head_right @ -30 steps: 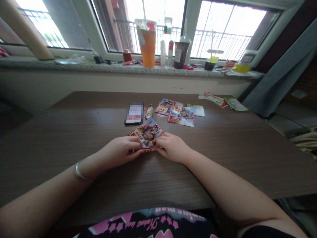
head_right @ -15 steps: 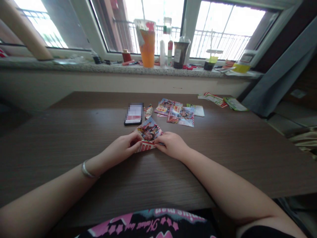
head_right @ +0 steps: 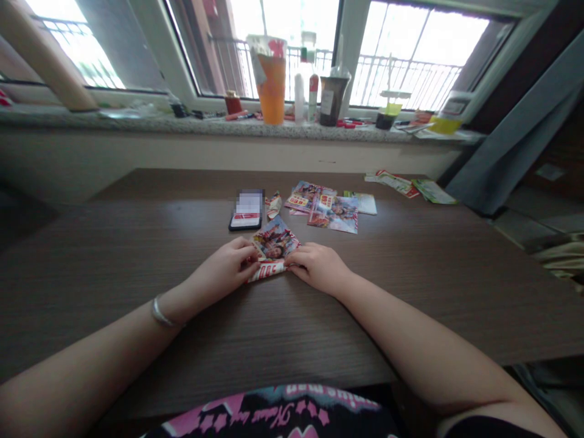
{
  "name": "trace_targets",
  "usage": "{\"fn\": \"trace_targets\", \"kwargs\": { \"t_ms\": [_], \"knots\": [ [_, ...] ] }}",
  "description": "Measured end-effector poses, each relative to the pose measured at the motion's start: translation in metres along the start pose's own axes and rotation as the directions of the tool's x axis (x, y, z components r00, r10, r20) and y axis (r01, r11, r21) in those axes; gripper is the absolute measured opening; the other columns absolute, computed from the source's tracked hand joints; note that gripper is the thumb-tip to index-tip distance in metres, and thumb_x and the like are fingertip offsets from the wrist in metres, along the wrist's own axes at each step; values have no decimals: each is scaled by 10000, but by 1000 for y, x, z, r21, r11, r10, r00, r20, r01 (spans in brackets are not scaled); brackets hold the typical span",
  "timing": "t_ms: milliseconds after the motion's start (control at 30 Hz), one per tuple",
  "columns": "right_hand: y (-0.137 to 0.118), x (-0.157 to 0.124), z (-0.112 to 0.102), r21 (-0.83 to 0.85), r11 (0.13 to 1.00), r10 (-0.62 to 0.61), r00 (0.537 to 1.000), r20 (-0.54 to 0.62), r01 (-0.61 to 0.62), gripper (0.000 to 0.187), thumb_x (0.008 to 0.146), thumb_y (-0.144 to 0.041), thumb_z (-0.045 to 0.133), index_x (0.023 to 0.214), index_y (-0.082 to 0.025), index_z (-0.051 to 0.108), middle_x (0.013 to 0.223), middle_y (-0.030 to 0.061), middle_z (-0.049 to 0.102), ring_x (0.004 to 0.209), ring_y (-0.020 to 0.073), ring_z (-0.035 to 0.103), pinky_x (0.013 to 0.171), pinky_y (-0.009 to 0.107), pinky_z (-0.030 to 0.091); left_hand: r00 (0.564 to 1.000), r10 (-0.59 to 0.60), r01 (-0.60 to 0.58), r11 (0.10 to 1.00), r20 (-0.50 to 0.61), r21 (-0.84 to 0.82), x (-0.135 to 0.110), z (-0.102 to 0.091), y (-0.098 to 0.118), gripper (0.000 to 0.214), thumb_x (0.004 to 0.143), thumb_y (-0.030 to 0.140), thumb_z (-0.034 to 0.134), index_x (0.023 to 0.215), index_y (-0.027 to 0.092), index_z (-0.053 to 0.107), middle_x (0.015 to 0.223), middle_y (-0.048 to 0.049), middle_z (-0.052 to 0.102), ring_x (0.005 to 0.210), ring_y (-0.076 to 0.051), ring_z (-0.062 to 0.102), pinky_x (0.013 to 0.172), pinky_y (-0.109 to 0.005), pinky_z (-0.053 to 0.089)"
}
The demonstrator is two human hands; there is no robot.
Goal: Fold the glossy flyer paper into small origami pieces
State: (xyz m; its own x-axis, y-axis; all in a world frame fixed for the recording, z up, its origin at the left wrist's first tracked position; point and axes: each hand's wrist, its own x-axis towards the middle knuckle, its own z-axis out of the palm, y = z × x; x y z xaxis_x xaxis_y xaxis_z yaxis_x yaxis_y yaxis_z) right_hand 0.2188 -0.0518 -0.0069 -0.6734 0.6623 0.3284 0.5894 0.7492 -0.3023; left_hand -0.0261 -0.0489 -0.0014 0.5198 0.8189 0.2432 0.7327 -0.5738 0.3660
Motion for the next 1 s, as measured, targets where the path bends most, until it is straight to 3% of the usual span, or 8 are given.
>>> {"fn": "trace_targets", "kwargs": {
  "t_ms": [300, 700, 1000],
  "knots": [
    [1, -1, 4, -109, 993, -49, 998, -46, 43, 194, 927, -274, 540, 940, -232, 729, 978, 43, 716, 899, 174, 603, 813, 310, 477, 999, -40, 40, 999, 4, 9, 1, 2, -2, 132, 860, 220, 548, 751, 166, 597, 867, -48, 563, 768, -164, 547, 716, -285, 452],
    [0, -2, 4, -160, 987, -19, 1000, -15, 17, 232, 937, -278, 515, 1019, -256, 731, 992, 49, 696, 902, 188, 568, 794, 314, 464, 996, -86, 83, 989, 23, 124, 1, -3, 4, 166, 885, 254, 508, 758, 173, 578, 852, -45, 563, 741, -166, 537, 681, -284, 418],
    [0, -1, 3, -188, 982, -11, 1000, 6, 12, 256, 947, -286, 496, 1054, -268, 728, 996, 49, 691, 887, 188, 556, 772, 312, 454, 995, -93, 91, 991, 21, 100, 2, -3, 2, 146, 880, 249, 509, 789, 172, 593, 864, -48, 570, 752, -168, 546, 695, -284, 430]
  ]
}}
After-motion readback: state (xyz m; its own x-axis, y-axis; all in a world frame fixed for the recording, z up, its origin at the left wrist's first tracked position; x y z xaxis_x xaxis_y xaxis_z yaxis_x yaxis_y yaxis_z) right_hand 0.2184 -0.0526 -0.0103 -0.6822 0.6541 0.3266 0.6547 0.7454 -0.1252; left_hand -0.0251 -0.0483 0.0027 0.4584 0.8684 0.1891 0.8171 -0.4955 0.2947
